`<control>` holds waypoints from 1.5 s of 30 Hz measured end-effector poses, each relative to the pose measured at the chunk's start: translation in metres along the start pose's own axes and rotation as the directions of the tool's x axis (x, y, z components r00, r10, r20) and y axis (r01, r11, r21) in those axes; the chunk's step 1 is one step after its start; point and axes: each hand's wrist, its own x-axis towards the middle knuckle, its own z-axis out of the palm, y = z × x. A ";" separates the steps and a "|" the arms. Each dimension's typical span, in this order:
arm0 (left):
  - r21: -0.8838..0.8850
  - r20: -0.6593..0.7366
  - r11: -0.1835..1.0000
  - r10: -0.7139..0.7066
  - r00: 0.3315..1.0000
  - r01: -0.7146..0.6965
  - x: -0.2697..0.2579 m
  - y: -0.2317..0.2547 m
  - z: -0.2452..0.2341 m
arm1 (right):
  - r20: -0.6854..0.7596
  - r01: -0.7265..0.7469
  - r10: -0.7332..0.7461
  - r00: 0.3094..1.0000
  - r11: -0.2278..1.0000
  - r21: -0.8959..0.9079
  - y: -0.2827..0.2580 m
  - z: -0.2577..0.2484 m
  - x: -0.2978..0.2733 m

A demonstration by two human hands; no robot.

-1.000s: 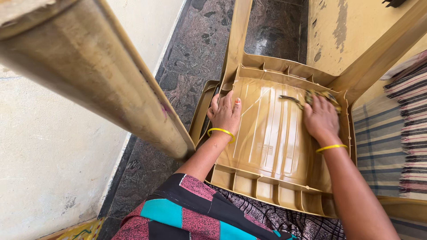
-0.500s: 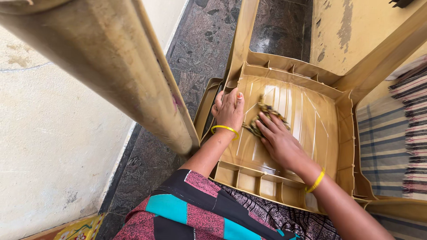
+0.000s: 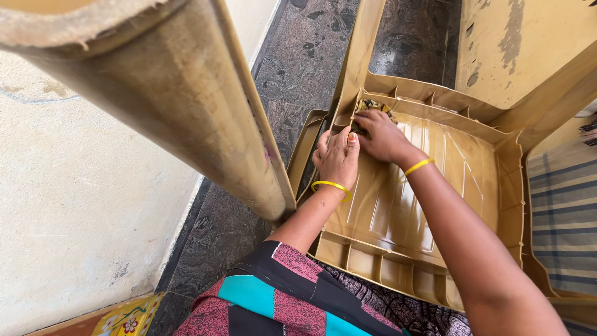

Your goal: The person wipes the underside of an overturned beige plastic chair with a patterned cloth. They systematically clean the seat surface, legs, and side rails while holding the chair steady with one hand.

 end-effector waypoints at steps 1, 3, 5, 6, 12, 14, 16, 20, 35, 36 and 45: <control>-0.010 0.002 1.000 -0.014 1.000 0.014 0.001 0.001 0.000 | -0.028 0.098 -0.098 0.995 0.995 -0.024 -0.010 -0.005 -0.006; -0.035 0.006 0.999 -0.033 0.999 0.033 0.002 0.000 0.000 | 0.094 -0.016 0.023 0.995 0.997 -0.080 -0.039 -0.013 -0.028; -0.064 0.011 0.997 -0.042 0.999 0.043 0.004 -0.002 -0.001 | 0.194 -0.054 0.075 0.978 0.992 -0.111 -0.074 -0.020 -0.060; -0.066 0.017 0.997 -0.039 0.999 0.040 0.003 -0.003 0.000 | 0.238 -0.038 0.063 0.969 0.993 -0.108 -0.089 -0.023 -0.076; -0.044 0.015 0.999 0.000 1.000 0.000 0.006 -0.012 0.004 | 0.346 0.056 -0.124 0.930 0.979 0.198 -0.077 -0.062 -0.146; -0.039 0.014 0.999 0.000 1.000 0.001 0.006 -0.011 0.005 | 0.314 -0.045 -0.010 0.949 0.985 0.164 -0.046 -0.082 -0.170; -0.008 0.020 1.000 -0.008 1.000 0.008 0.007 -0.008 0.005 | 0.387 -0.280 0.252 0.887 0.960 0.015 -0.017 -0.100 -0.199; 0.053 0.042 0.999 -0.002 0.999 0.000 0.006 -0.008 0.005 | 0.490 -0.458 0.652 0.579 0.757 -0.467 0.017 -0.100 -0.261; 0.027 0.126 0.999 -0.046 0.991 0.043 0.008 -0.004 0.003 | 0.787 -0.592 0.186 0.588 0.762 0.262 -0.039 -0.031 -0.155; 0.018 0.129 0.999 -0.053 0.990 0.051 0.010 -0.004 0.003 | 0.757 -0.515 0.157 0.634 0.816 0.262 -0.051 -0.016 -0.139; -0.054 0.154 0.993 -0.099 0.983 0.109 0.017 -0.014 0.004 | 0.652 -0.592 -0.001 0.759 0.417 0.689 -0.074 0.032 -0.100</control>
